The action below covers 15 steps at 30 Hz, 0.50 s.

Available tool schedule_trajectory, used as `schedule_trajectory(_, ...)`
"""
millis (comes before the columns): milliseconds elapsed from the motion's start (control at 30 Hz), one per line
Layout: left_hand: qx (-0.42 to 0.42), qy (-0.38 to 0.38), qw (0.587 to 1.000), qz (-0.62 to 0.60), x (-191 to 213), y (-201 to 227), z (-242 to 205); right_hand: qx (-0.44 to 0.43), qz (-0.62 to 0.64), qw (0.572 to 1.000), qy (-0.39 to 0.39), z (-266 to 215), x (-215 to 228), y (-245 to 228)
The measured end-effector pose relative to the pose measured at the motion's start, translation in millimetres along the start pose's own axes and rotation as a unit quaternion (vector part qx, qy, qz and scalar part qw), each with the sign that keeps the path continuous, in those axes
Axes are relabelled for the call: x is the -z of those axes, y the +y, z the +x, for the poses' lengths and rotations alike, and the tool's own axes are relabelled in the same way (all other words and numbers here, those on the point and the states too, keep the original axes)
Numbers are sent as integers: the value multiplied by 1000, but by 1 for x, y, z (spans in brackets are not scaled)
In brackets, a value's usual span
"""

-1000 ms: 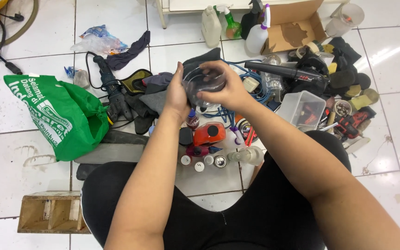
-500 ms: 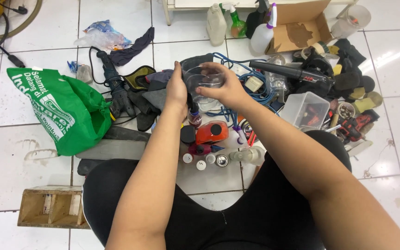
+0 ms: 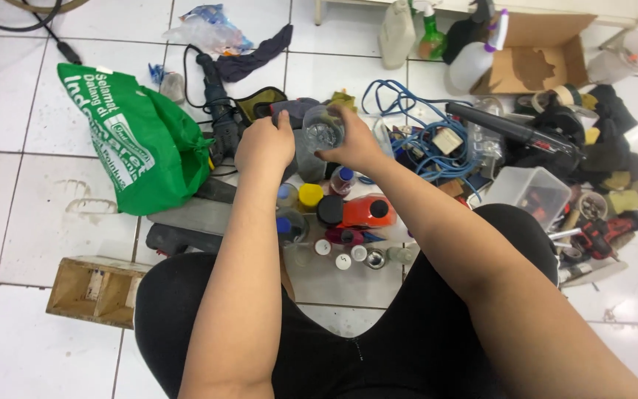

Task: The person sits on a tiled floor and wipes the exterior of several small containers, including a metal can, a plastic bottle, and a plastic tub, using a dark cloth. The person handles each item individually, wiping it down before setting it aside.

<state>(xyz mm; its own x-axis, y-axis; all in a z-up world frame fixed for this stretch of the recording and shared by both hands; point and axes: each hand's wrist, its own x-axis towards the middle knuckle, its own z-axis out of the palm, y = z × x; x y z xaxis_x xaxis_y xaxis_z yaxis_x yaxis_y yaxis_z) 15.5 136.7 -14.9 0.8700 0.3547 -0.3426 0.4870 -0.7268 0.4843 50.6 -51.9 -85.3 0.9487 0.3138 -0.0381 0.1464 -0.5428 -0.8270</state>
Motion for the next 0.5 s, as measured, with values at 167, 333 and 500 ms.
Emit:
schedule_trajectory(167,31,-22,999,1,26,-5,-5,-48,-97,989,-102,24,-23,-13)
schedule_trajectory(333,38,-45,998,-6,45,-19,-2,-79,-139,975,-155,37,-48,-18)
schedule_trajectory(500,34,-77,996,7,48,-25,2,-74,-193,959,-192,52,-70,2)
